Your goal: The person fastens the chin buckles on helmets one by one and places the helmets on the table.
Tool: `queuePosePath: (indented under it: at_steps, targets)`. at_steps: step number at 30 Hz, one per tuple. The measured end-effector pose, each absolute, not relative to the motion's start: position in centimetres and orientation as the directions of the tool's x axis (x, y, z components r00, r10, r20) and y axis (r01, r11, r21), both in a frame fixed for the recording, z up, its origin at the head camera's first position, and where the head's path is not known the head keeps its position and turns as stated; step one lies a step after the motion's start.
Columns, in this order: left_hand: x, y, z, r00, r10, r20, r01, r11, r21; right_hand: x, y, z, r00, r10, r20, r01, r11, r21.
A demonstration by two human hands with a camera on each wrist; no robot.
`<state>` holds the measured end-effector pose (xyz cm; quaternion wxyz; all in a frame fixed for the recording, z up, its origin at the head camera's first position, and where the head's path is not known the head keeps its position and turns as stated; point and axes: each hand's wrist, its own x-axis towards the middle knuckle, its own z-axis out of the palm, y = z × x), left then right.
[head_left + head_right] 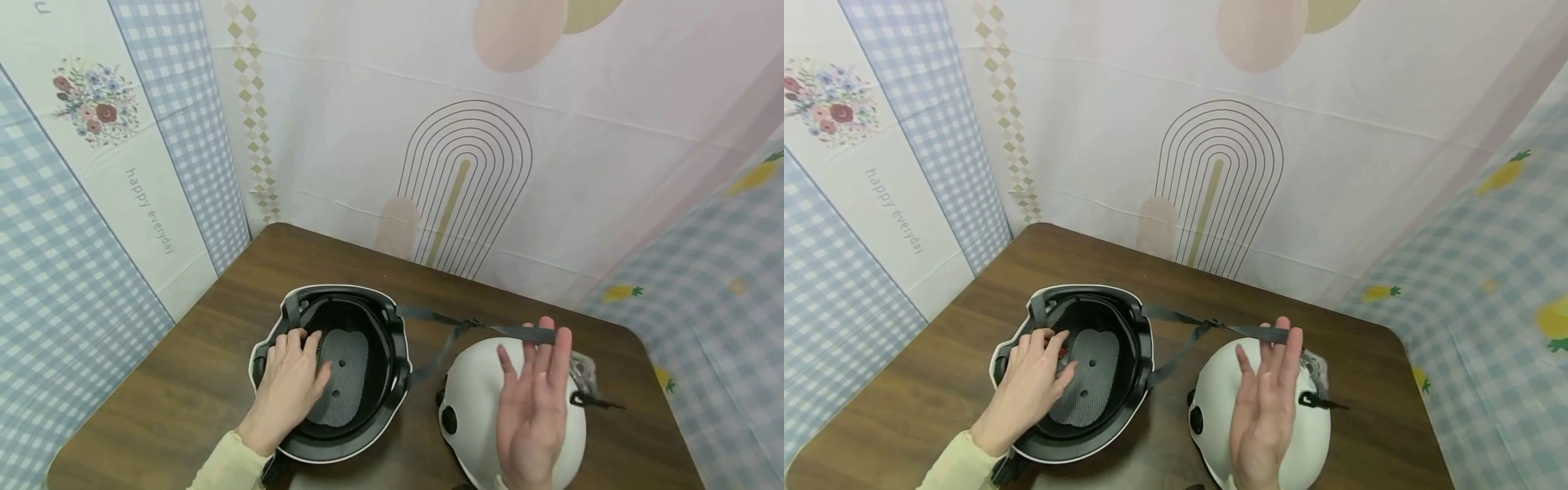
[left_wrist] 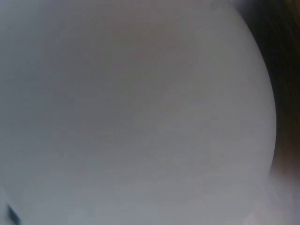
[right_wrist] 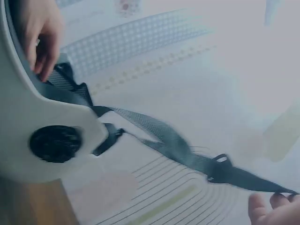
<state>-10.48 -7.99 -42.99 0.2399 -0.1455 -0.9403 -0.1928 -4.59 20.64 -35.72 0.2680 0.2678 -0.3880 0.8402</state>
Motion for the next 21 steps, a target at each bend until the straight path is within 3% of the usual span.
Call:
queuePosePath:
  at_steps: [6,8,12,16,21]
  targets:
    - [-10.2,-8.4,-42.9,-0.84,0.175,0.514,0.367,0.88,0.302,-3.9,20.5,-35.3,-0.725,0.454,0.517,-0.657,-0.68,-0.325]
    - [-10.1,-8.6,-42.9,-0.837,0.17,0.521,0.37,0.876,0.309,-3.7,20.4,-35.2,-0.745,0.499,0.442,-0.654,-0.675,-0.342]
    - [-10.1,-8.9,-43.0,-0.816,0.148,0.559,0.381,0.865,0.327,-3.2,20.4,-34.6,-0.761,0.558,0.332,-0.645,-0.591,-0.485]
    - [-10.1,-8.8,-43.1,-0.805,0.125,0.58,0.383,0.856,0.348,-3.1,21.1,-34.5,-0.789,0.524,0.321,-0.609,-0.603,-0.515]
    - [-10.1,-8.8,-43.0,-0.827,0.093,0.554,0.373,0.828,0.418,-3.1,21.8,-34.7,-0.855,0.413,0.313,-0.502,-0.809,-0.306]
